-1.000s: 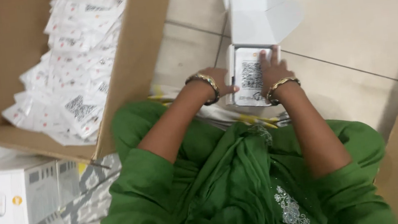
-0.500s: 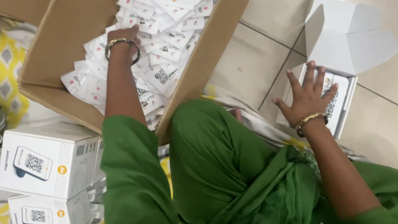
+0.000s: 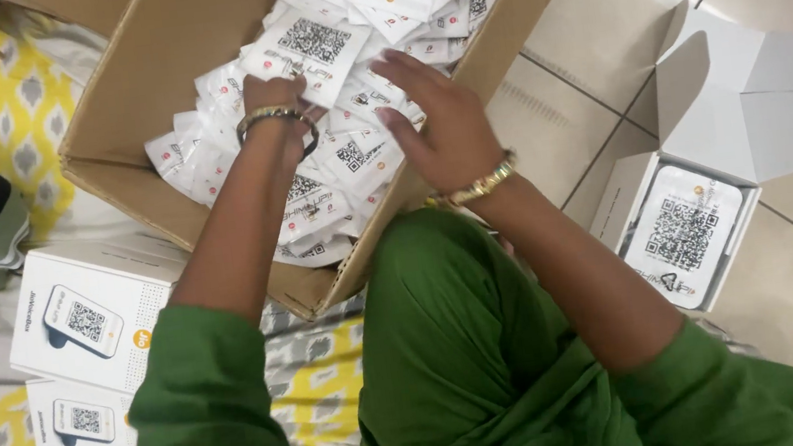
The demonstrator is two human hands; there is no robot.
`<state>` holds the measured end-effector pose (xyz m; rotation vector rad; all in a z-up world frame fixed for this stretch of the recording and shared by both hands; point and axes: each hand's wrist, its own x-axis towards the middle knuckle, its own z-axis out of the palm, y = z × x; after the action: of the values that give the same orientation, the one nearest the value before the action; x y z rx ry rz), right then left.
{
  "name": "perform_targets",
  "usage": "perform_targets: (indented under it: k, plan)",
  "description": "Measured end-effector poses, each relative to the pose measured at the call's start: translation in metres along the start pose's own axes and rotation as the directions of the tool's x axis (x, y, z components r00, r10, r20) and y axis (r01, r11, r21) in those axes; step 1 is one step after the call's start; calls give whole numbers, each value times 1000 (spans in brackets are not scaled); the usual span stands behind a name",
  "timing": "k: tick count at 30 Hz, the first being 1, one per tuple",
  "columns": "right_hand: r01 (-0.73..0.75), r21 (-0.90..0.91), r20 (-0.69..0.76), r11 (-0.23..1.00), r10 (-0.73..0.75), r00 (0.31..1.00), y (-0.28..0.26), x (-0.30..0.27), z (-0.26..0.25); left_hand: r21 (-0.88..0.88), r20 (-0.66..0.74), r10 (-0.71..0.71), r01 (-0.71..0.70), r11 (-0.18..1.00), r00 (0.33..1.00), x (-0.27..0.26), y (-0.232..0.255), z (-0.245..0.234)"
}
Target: The person places small QR-coded packets into product boxes and organizes them into larger cardboard shipping boxes.
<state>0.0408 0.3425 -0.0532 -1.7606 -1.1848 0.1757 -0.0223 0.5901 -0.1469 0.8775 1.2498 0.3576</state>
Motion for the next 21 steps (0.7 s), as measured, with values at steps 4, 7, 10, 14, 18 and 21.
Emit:
perform_targets:
  k: [4,7,10,14,18,21]
  plan:
    - [-573,88,125,815,562,818,2,46,59,-167,72,95,-82,983,993,-97,0,-36]
    - [-821,449,393,352,748,535,-24,47,50,-215,125,198,-168,962,972,-164,-10,-45]
    - [-672,665,346,325,663,663,-15,18,33,-253,198,275,-222,942,941,-195,-24,-43]
    - [-523,632,176,572,552,815,-1,-45,-40,-46,453,428,-458,888,783,-218,-22,-21]
    - [-521,504,7,689,600,800,-33,-95,-138,315,765,295,-733,603,572,-264,-33,41]
    - [-452,339,-297,825,550,780,-25,-162,-189,275,889,228,-861,428,397,-291,-81,104]
